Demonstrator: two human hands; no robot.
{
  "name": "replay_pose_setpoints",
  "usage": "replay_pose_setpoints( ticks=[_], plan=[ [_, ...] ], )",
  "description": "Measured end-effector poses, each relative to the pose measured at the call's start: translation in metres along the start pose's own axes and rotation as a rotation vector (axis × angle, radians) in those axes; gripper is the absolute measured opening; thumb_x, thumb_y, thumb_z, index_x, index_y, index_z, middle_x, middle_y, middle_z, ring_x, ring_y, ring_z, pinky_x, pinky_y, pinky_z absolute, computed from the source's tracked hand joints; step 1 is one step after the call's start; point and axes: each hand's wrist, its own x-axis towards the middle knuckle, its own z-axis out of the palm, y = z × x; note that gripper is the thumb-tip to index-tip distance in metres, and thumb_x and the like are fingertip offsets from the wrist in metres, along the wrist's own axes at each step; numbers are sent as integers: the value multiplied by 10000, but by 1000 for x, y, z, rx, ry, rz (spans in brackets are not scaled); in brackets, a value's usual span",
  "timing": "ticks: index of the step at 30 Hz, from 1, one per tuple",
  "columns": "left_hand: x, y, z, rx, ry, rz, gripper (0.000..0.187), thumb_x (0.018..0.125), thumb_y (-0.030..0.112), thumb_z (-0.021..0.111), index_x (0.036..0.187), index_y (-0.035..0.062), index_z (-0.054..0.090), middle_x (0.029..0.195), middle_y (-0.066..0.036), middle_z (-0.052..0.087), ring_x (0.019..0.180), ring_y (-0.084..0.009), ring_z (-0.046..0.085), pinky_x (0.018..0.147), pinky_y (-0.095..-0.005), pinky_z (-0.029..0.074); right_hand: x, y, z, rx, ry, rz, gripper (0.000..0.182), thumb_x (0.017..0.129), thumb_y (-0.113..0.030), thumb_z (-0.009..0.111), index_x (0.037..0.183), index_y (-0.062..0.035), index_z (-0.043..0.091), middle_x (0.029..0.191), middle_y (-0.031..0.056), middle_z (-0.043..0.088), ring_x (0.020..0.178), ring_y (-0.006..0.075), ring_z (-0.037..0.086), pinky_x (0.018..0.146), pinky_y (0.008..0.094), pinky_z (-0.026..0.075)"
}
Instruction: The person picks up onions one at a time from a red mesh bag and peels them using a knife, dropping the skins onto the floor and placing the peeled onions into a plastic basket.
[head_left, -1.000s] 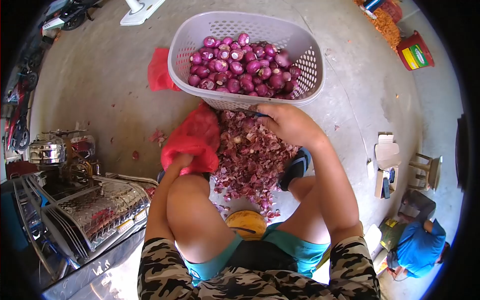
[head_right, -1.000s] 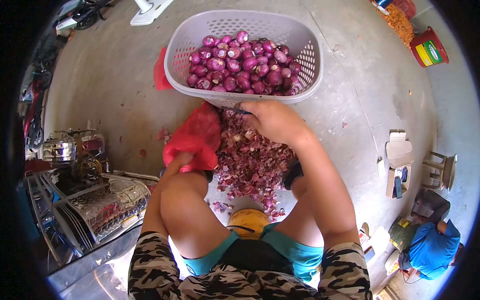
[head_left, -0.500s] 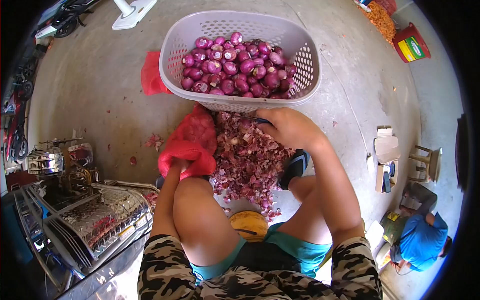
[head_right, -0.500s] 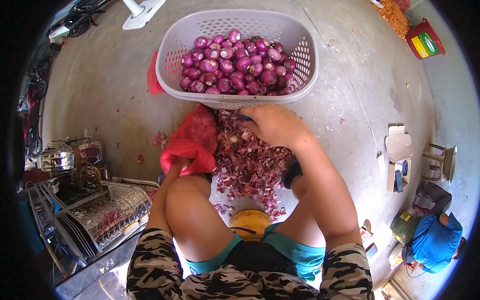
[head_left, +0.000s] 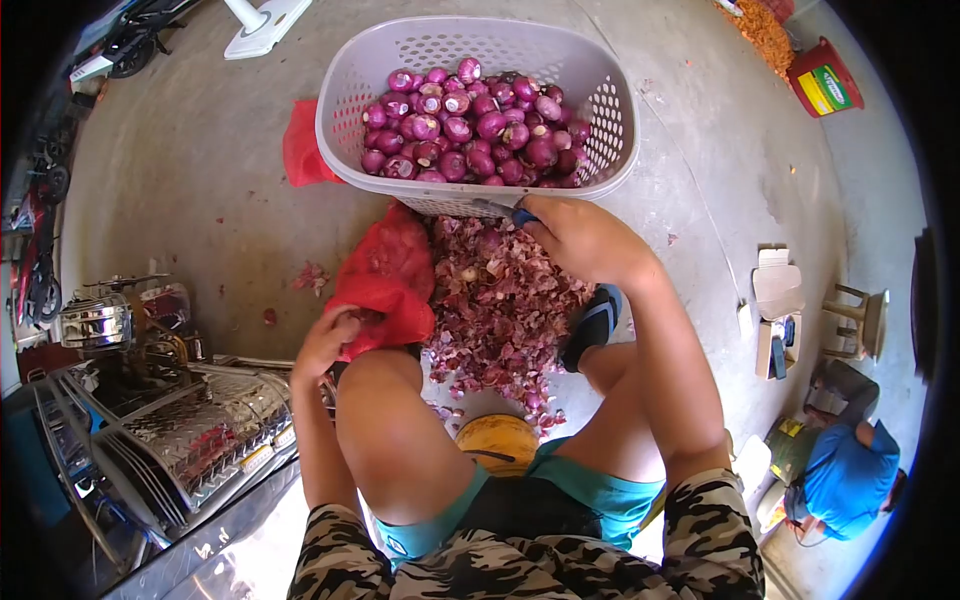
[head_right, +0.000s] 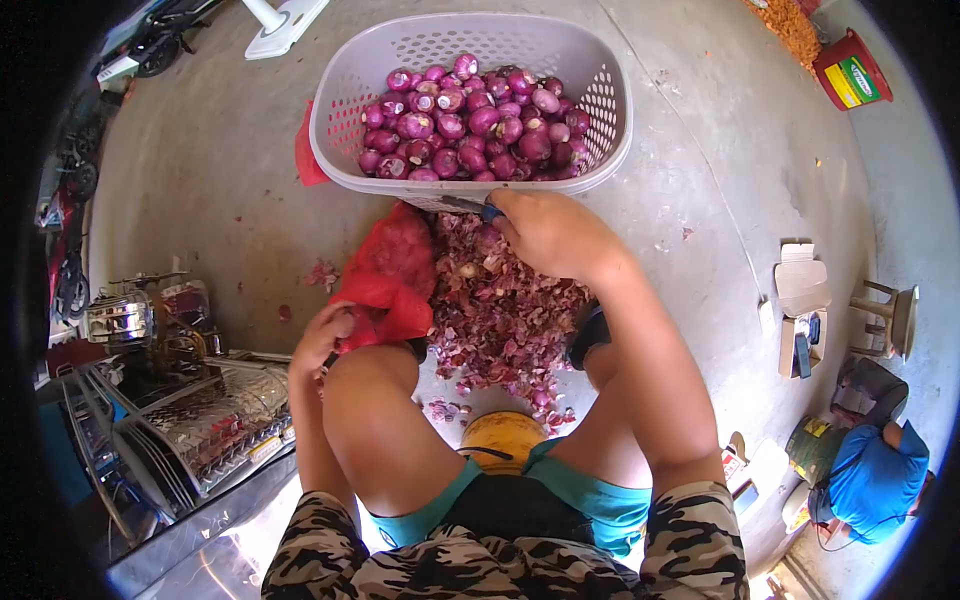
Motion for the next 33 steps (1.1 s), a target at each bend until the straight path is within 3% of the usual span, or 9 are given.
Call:
replay_pose_setpoints(
  ticks=[4, 8, 9, 10, 15, 19, 22, 26, 33],
  plan=[
    [-40, 82, 2, -286, 4, 234, 461, 811, 293, 614, 1194, 63, 502, 901, -16, 551, 645, -82, 476, 500, -168, 330, 3, -16, -8, 168, 36, -7, 251, 892, -230, 521, 997, -2, 515, 833, 236, 603, 799, 412, 579, 707, 477, 439],
    [-38, 163, 50, -358, -132, 357, 474, 813, 267, 602, 1212, 60, 451, 1018, -47, 523, 793, -118, 497, 599, -221, 372, 5, -36, -15, 431, 96, -41, 345, 909, -340, 537, 968, -1, 556, 814, 209, 603, 760, 380, 589, 695, 427, 448],
    [-35, 180, 61, -449, -279, 343, 440, 839, 252, 586, 1218, 69, 459, 1022, -47, 543, 819, -118, 510, 616, -228, 374, 6, -35, -11, 404, 160, -82, 390, 909, -396, 540, 949, -10, 580, 754, 182, 585, 724, 338, 585, 686, 403, 452],
    [-32, 193, 70, -538, -430, 328, 406, 865, 237, 571, 1225, 79, 467, 1026, -47, 564, 844, -118, 524, 633, -234, 376, 5, -38, -13, 429, 138, -63, 383, 913, -390, 537, 943, -10, 579, 738, 164, 581, 700, 308, 581, 668, 391, 454],
    [-24, 215, 119, -488, -483, 382, 442, 891, 204, 532, 1285, 29, 433, 1130, -78, 570, 950, -143, 563, 706, -254, 430, -2, -47, -18, 805, 121, 72, 298, 940, -314, 508, 962, -24, 571, 638, 48, 526, 556, 135, 510, 527, 298, 424],
    [-20, 210, 135, -631, -584, 387, 461, 919, 163, 510, 1331, -4, 390, 1184, -100, 556, 1021, -169, 566, 803, -295, 475, -4, -36, -14, 1108, 200, -44, 238, 953, -209, 455, 1101, -37, 525, 574, -28, 448, 492, 50, 410, 444, 225, 328],
    [-17, 201, 143, -723, -618, 395, 482, 935, 193, 513, 1351, 0, 366, 1204, -109, 548, 1051, -178, 567, 846, -321, 500, -12, -37, -28, 1093, 61, -68, 256, 946, -195, 472, 1122, -24, 542, 634, -2, 528, 564, 80, 497, 518, 240, 412],
    [-11, 192, 150, -784, -653, 427, 473, 951, 226, 493, 1350, 6, 365, 1225, -111, 538, 1075, -183, 566, 872, -338, 511, -11, -33, -23, 675, 238, -216, 366, 860, -304, 613, 1055, 5, 601, 862, 106, 654, 801, 151, 601, 738, 299, 480],
    [-6, 191, 145, -817, -679, 418, 433, 964, 203, 467, 1341, 9, 380, 1225, -115, 532, 1065, -191, 569, 873, -341, 516, -1, -31, -16, 595, 322, -220, 354, 818, -327, 651, 978, -12, 634, 682, 88, 606, 593, 148, 534, 595, 308, 466]
  ],
)
